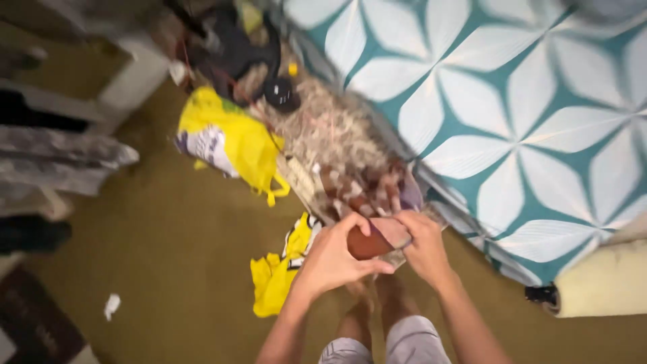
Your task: Folding different items of clothing such as a dark patterned cloth, plaid cloth, and a yellow t-shirt and organizing them on a shelf.
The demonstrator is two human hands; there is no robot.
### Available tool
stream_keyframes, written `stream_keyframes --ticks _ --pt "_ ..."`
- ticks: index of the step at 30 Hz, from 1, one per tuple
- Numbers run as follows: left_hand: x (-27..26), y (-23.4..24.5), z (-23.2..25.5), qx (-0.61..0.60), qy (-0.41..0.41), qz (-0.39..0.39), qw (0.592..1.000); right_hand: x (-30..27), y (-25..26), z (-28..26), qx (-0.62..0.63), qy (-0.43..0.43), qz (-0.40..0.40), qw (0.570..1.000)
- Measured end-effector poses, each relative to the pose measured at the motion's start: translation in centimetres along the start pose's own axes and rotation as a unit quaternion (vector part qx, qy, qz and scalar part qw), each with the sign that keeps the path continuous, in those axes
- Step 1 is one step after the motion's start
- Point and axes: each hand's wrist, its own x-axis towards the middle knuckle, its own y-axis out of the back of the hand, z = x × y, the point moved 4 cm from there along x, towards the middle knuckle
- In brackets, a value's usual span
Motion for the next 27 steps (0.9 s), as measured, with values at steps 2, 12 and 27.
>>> stream_keyframes --ticks 2,12,27 --pt "-3.4 -0.3 4.7 0.082 -0.012 0.044 0.996 -2.2 4.5 -5.9 0.011 -0.024 0.029 0.999" --pt "-16.2 1.0 21.2 0.191 -0.323 0.457 0.806 -11.9 26.9 -26.3 -0.137 0.112 0.311 0.934" --pt "-25.0 -30.6 28.2 0.12 -0.337 -0.274 0.893 -28.4 46.2 -7.4 0.354 0.004 0.34 0.871"
